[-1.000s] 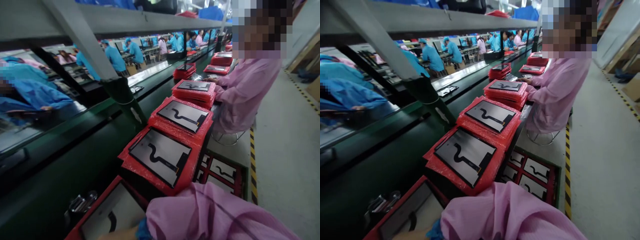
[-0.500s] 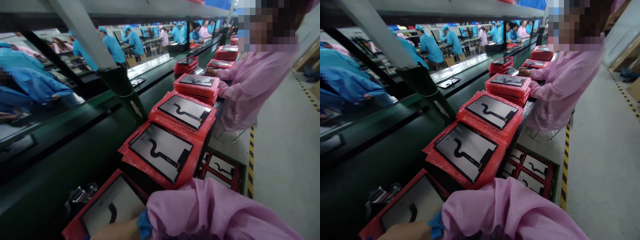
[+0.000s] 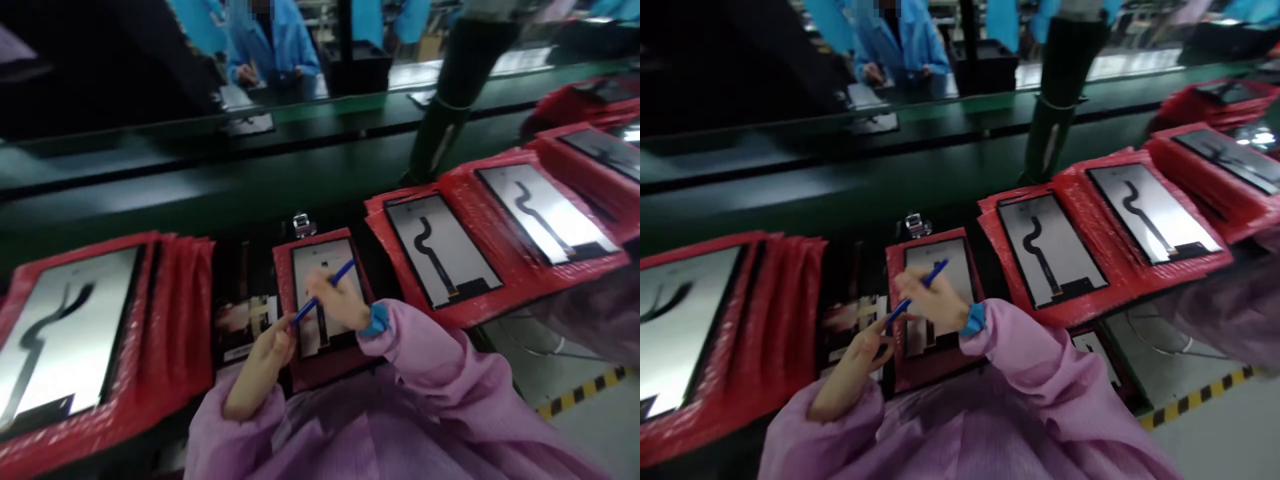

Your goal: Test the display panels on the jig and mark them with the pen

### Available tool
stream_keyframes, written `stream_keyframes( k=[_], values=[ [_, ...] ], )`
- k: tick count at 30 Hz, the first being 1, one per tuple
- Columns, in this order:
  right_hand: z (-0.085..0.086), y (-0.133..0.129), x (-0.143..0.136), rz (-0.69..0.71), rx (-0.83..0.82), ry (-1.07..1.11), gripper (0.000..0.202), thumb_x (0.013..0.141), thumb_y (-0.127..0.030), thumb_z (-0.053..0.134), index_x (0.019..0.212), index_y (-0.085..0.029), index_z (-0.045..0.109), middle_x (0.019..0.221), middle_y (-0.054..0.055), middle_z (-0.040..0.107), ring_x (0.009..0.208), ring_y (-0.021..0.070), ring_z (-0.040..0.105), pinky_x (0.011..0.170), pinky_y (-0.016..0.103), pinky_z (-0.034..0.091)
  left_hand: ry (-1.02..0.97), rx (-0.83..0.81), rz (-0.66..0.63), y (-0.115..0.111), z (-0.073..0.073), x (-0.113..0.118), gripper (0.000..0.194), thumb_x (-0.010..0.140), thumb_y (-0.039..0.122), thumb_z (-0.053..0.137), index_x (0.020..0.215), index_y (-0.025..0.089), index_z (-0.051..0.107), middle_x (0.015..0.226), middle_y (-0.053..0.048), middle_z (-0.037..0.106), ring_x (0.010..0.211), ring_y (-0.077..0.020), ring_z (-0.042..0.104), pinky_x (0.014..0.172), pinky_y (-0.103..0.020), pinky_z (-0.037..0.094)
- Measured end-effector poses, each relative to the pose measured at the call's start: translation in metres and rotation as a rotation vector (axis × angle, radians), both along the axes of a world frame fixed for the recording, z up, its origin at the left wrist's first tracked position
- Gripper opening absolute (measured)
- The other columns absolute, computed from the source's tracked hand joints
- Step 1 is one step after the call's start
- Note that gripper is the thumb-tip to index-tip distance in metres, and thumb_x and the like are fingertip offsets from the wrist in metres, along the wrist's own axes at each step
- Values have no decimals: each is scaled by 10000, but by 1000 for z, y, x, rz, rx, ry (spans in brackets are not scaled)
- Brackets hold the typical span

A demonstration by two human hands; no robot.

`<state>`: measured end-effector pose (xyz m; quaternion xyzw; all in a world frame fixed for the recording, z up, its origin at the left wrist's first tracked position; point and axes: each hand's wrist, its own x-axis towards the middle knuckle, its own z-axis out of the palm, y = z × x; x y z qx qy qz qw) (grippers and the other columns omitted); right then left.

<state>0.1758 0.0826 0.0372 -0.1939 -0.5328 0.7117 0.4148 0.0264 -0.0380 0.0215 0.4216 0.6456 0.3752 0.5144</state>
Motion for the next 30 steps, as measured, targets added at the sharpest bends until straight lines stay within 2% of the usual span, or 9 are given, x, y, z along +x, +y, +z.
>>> stream_keyframes(
  k=[3, 6, 9, 12, 15, 18, 21, 24, 30],
  values=[
    [1, 15, 5, -273, -42, -19, 566, 891, -715, 545, 694, -186, 503, 598, -51, 431, 475, 50, 357, 425, 197, 263, -39, 125, 112, -15, 1, 0, 897, 844, 890, 214, 1055, 136, 652, 486, 59, 351, 448, -109, 254, 456, -250, 204],
    [3, 30, 10, -268, 23, -95, 483, 928, -651, 530, 892, -179, 627, 685, -12, 584, 553, 82, 541, 466, 195, 375, 67, 357, 230, -35, -11, 6, 602, 989, 632, 286, 1060, 164, 658, 593, 9, 490, 483, -133, 381, 433, -258, 292],
    [8, 36, 14, -266, 156, -203, 290, 900, -468, 640, 950, -182, 636, 815, 2, 643, 698, 98, 613, 586, 207, 460, 324, 615, 148, -49, -30, 15, 338, 1019, 355, 379, 1118, 177, 649, 721, -16, 601, 617, -149, 562, 579, -266, 481],
    [11, 24, 20, -342, 336, -333, 132, 854, -301, 664, 888, -183, 614, 760, -32, 579, 632, 74, 532, 584, 202, 418, 561, 762, 68, -53, -49, 22, 292, 1016, 206, 393, 1222, 178, 599, 849, -36, 681, 765, -152, 663, 743, -274, 554],
    [4, -7, 30, -395, 344, -447, 99, 839, -245, 640, 825, -188, 560, 679, -51, 517, 554, 70, 471, 520, 194, 364, 623, 814, 70, -51, -60, 24, 278, 1011, 172, 430, 1249, 195, 572, 906, -36, 727, 792, -147, 699, 747, -257, 573],
    [-17, -43, 39, -412, 252, -571, 152, 888, -288, 609, 817, -200, 508, 623, -66, 486, 484, 73, 449, 461, 192, 336, 629, 832, 57, -50, -62, 24, 231, 1014, 176, 460, 1201, 203, 593, 911, -36, 762, 779, -147, 723, 722, -247, 587],
    [-38, -66, 43, -498, 317, -693, 275, 929, -333, 578, 717, -200, 463, 582, -53, 489, 490, 82, 475, 491, 202, 374, 581, 877, 57, -52, -61, 24, 227, 1019, 199, 493, 1221, 214, 597, 939, -38, 785, 742, -132, 738, 670, -220, 590],
    [-48, -73, 43, -564, 370, -741, 361, 930, -332, 546, 625, -204, 400, 530, -51, 452, 459, 76, 428, 491, 206, 362, 471, 879, 75, -54, -59, 24, 258, 1005, 202, 541, 1256, 231, 595, 953, -31, 794, 709, -113, 740, 639, -186, 588],
    [-46, -70, 40, -549, 415, -760, 367, 898, -292, 550, 590, -206, 371, 490, -60, 380, 433, 70, 354, 464, 209, 301, 373, 952, 122, -52, -56, 20, 292, 974, 112, 552, 1234, 217, 633, 977, -67, 786, 838, -138, 756, 703, -214, 610]
  ],
)
